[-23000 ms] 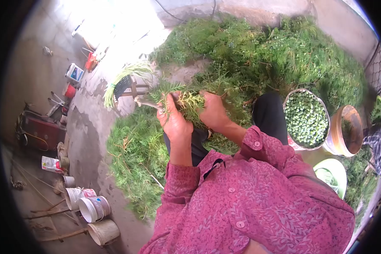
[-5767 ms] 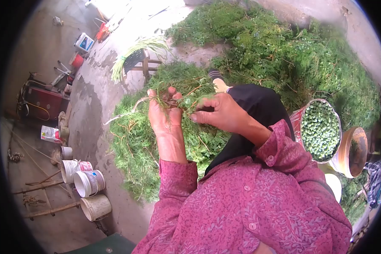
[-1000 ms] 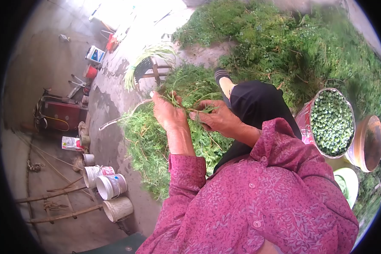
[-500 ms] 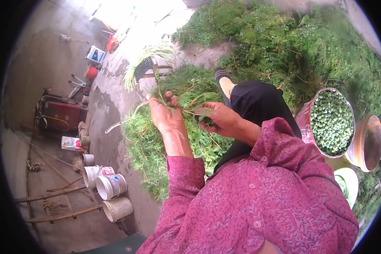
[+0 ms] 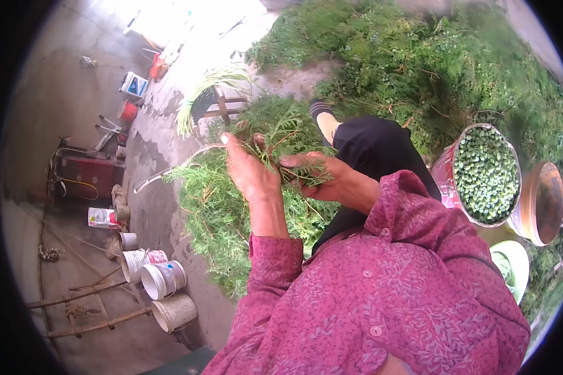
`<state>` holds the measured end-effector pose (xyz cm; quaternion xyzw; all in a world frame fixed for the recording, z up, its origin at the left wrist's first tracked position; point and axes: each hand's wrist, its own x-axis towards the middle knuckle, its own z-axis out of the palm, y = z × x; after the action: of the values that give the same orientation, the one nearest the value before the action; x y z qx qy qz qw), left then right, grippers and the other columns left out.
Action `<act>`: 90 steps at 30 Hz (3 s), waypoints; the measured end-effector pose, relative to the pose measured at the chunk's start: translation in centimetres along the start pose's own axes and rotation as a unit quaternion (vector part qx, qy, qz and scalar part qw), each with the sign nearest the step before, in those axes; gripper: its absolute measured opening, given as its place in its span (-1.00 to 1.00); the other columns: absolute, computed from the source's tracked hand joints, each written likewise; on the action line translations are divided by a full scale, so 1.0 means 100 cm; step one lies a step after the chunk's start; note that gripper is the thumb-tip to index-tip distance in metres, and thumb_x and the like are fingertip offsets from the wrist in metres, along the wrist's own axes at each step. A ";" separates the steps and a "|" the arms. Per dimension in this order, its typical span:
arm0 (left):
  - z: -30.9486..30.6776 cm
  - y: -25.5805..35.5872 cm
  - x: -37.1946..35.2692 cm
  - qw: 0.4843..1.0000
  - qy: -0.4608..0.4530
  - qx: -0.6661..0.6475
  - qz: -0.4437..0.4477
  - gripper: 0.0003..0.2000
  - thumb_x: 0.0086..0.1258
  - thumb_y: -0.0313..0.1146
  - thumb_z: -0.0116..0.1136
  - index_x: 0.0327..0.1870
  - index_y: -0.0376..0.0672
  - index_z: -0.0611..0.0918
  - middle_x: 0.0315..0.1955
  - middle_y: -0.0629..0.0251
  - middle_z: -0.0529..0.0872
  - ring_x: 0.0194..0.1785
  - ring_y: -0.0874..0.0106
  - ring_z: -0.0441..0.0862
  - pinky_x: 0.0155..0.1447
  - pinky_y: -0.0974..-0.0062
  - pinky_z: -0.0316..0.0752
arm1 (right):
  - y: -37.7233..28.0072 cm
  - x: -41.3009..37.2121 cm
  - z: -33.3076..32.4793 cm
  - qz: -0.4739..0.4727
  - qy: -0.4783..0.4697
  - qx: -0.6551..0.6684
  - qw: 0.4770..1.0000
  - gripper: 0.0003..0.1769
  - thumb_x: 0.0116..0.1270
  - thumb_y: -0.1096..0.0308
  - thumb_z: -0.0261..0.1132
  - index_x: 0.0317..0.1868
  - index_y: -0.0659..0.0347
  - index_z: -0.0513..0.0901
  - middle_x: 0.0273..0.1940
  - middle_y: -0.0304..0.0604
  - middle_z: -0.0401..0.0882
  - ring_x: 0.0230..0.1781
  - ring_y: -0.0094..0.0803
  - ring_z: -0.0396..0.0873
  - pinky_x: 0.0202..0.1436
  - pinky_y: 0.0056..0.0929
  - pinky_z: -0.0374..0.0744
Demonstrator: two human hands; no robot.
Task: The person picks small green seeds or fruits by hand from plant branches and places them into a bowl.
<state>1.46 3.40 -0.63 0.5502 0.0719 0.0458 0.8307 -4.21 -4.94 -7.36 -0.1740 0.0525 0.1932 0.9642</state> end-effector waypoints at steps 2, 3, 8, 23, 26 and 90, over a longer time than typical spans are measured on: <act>0.001 -0.001 0.001 1.000 -0.007 -0.004 0.007 -0.59 0.33 0.00 -0.06 -0.15 -0.24 0.47 -0.35 0.30 0.48 -0.34 0.49 0.40 -0.28 0.54 0.37 | 0.002 0.004 -0.005 -0.001 -0.020 0.018 1.000 -0.81 0.12 0.23 0.32 -0.42 0.13 0.54 -0.60 -0.35 0.42 -0.71 -0.60 0.40 -0.81 -0.71 0.15; 0.000 -0.003 0.003 1.000 -0.010 -0.005 0.007 -0.58 0.33 0.01 -0.05 -0.16 -0.25 0.47 -0.36 0.30 0.48 -0.35 0.49 0.40 -0.29 0.53 0.38 | 0.001 0.004 -0.004 0.005 0.005 0.035 0.999 -0.82 0.11 0.24 0.32 -0.43 0.14 0.54 -0.60 -0.33 0.43 -0.72 -0.60 0.39 -0.80 -0.71 0.16; 0.005 0.004 -0.004 1.000 0.019 -0.002 -0.023 -0.57 0.31 0.04 -0.05 -0.19 -0.23 0.47 -0.39 0.32 0.48 -0.38 0.52 0.40 -0.30 0.52 0.38 | -0.006 -0.004 -0.002 0.030 -0.020 0.032 0.999 -0.84 0.09 0.29 0.31 -0.44 0.16 0.53 -0.60 -0.30 0.45 -0.73 -0.60 0.36 -0.77 -0.70 0.22; -0.044 0.018 0.039 0.996 -0.042 0.078 0.026 -0.68 0.34 -0.11 -0.06 -0.11 -0.19 0.44 -0.42 0.37 0.49 -0.42 0.55 0.39 -0.37 0.54 0.32 | -0.054 -0.087 -0.004 -0.218 0.011 -0.074 0.973 -0.91 0.20 0.43 0.11 -0.27 0.19 0.44 -0.47 -0.22 0.44 -0.69 -0.67 0.27 -0.69 -0.70 0.22; -0.057 0.001 0.043 0.983 -0.027 0.168 0.074 -0.65 0.36 -0.06 -0.06 -0.09 -0.17 0.44 -0.27 0.33 0.53 -0.37 0.47 0.42 -0.34 0.48 0.33 | -0.092 -0.163 -0.035 -0.369 0.076 -0.028 0.926 -0.88 0.19 0.45 0.13 -0.24 0.23 0.48 -0.56 -0.28 0.40 -0.73 -0.71 0.20 -0.72 -0.71 0.16; -0.068 0.004 0.029 0.968 -0.204 0.126 -0.073 -0.66 0.34 -0.07 -0.03 -0.33 -0.20 0.58 -0.17 0.16 0.62 -0.49 0.60 0.42 -0.39 0.65 0.38 | -0.058 -0.015 0.028 -0.088 0.030 -0.596 0.797 -0.82 0.16 0.36 0.22 -0.28 0.30 0.52 -0.53 -0.25 0.49 -0.51 -0.60 0.46 -0.44 -0.58 0.44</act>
<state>3.17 10.21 -3.09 0.6413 -0.0537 -0.1372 0.7530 -3.23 -9.50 -2.62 -0.7241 -0.0601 0.0950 0.6805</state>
